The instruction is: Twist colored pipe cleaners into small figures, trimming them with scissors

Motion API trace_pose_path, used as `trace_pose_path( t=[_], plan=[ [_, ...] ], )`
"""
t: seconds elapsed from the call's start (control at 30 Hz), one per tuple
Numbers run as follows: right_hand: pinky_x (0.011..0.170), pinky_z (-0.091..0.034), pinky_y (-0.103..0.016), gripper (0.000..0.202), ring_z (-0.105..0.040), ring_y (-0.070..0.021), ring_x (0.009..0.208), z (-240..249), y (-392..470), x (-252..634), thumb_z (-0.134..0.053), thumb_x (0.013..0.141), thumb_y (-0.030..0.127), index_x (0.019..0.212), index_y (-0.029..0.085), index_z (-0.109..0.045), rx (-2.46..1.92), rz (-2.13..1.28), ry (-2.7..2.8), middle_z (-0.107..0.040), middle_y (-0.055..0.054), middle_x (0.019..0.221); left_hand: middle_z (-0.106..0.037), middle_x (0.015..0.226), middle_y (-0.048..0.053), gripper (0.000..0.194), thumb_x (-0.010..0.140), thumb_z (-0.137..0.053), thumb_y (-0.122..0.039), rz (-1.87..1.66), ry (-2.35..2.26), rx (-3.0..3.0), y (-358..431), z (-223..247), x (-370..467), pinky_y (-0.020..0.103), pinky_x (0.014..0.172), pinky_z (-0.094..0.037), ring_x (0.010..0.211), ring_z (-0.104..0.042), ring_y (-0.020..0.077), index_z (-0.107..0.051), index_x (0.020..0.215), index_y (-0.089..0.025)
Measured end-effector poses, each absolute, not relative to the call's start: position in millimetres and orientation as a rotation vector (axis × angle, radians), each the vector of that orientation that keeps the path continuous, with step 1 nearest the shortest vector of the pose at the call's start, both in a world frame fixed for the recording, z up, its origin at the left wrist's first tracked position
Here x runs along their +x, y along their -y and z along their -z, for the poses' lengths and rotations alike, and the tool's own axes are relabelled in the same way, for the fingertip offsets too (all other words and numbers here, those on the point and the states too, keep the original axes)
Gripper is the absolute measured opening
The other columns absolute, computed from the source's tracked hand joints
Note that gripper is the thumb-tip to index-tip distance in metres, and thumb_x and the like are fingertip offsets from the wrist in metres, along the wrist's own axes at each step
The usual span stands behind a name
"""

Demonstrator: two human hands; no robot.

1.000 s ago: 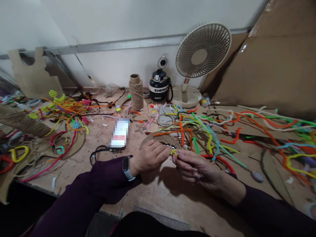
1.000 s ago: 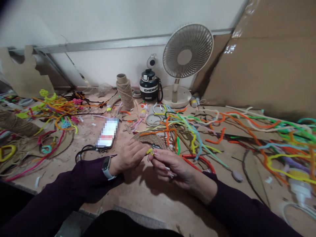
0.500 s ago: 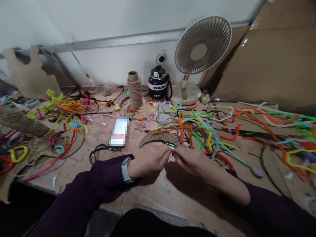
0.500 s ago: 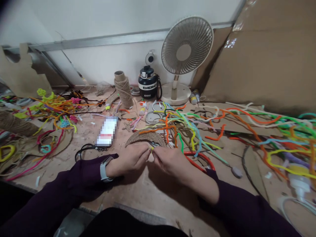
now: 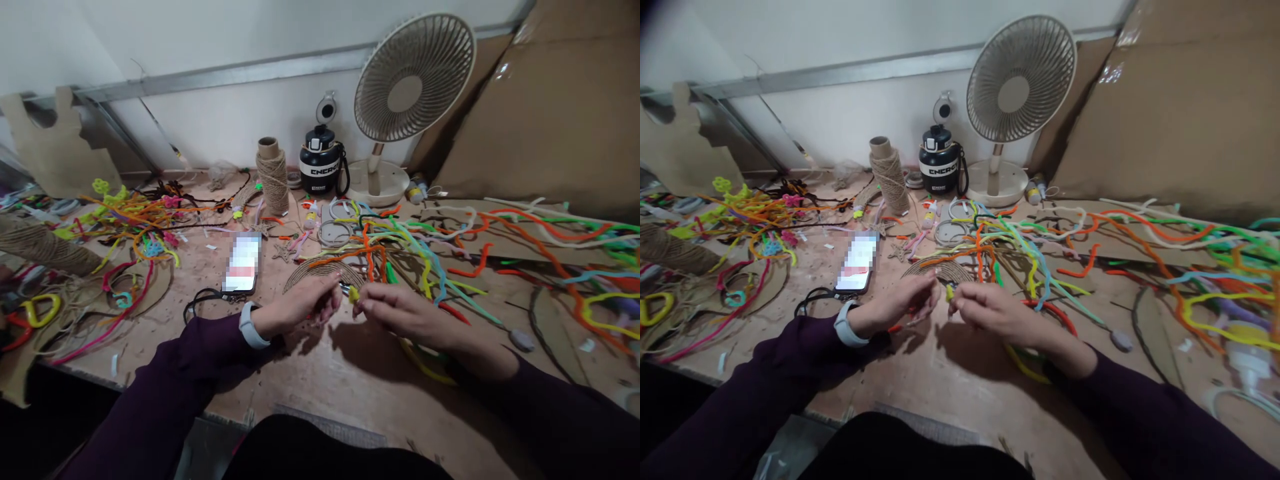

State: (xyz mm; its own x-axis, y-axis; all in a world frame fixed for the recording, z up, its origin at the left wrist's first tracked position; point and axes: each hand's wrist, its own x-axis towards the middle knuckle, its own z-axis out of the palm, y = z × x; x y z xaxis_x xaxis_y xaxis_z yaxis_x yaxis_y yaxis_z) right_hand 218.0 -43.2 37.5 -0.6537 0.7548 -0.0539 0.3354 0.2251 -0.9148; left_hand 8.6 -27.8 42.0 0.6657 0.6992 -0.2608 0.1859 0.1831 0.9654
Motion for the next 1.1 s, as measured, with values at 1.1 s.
trace_pose_path(
  t=[1.1],
  plan=[
    [0.058,-0.049,-0.023,0.011,-0.062,-0.0149,0.064,-18.9,37.5,214.1,-0.056,0.091,0.025,0.097,0.016,-0.059,-0.654,0.014,2.257,-0.066,-0.006,0.072,-0.051,0.065,-0.002,0.033,0.096,-0.037,-0.042,-0.665,-0.772,1.673,37.0,-23.9,12.7,0.023,0.059,-0.039,0.059,-0.048,0.0099,-0.045,0.075,-0.018]
  ],
)
